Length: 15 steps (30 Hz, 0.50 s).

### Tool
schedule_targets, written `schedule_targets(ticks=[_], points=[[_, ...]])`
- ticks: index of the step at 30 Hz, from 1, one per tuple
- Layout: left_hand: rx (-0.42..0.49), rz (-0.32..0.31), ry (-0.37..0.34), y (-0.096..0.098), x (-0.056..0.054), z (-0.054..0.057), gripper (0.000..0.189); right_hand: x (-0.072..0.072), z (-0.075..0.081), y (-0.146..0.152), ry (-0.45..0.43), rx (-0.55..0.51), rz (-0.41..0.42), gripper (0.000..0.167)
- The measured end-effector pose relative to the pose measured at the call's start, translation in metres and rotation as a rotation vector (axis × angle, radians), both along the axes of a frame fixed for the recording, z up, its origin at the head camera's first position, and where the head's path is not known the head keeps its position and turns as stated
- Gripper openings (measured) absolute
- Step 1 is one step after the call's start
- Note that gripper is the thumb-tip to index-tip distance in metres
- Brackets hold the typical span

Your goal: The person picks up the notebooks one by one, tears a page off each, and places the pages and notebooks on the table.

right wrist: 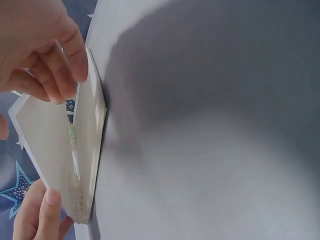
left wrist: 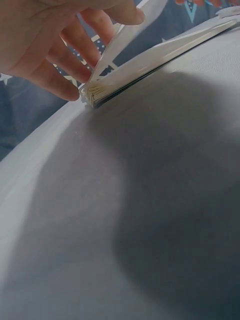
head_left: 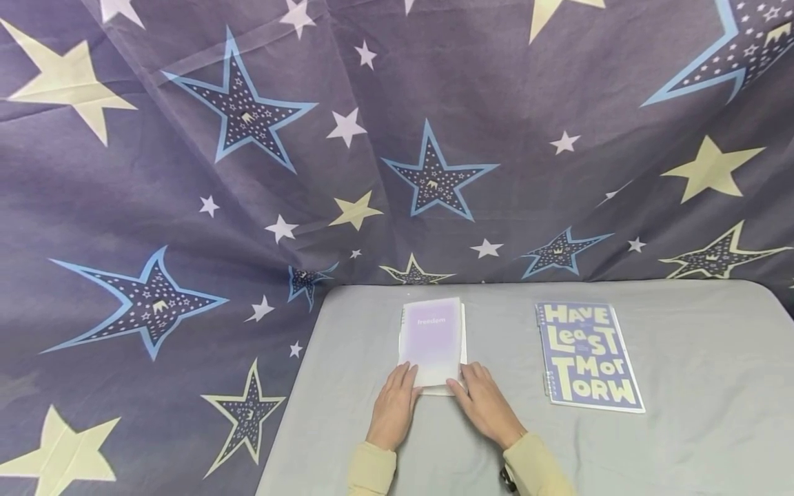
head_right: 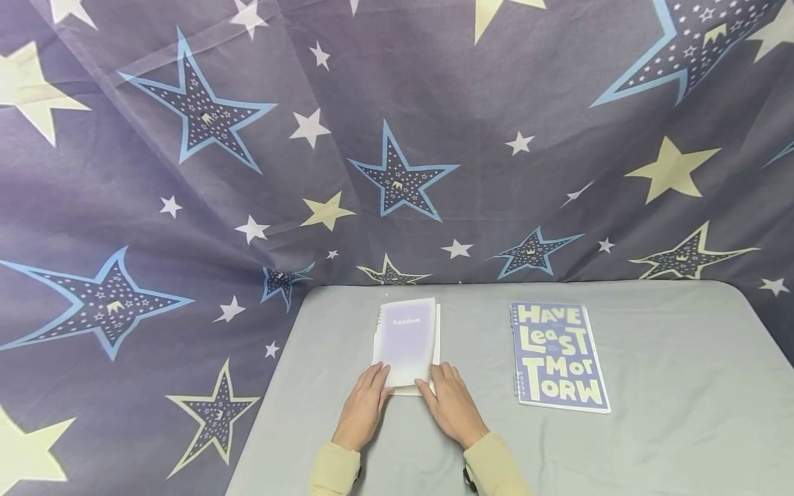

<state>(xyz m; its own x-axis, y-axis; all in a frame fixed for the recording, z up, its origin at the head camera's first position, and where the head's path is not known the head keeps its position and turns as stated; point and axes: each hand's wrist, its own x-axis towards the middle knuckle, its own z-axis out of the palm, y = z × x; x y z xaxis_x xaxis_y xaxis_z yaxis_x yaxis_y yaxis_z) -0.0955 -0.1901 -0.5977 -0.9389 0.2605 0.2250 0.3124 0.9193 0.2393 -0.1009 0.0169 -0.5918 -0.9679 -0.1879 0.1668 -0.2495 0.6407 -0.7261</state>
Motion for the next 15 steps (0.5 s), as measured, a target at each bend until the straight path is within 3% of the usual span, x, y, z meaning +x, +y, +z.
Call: schedule_targets(ticks=[15], points=[[0.080,0.033,-0.016,-0.005,0.000,-0.001,0.048,-0.005,0.011,-0.012,-0.017,-0.084,-0.004,0.052]])
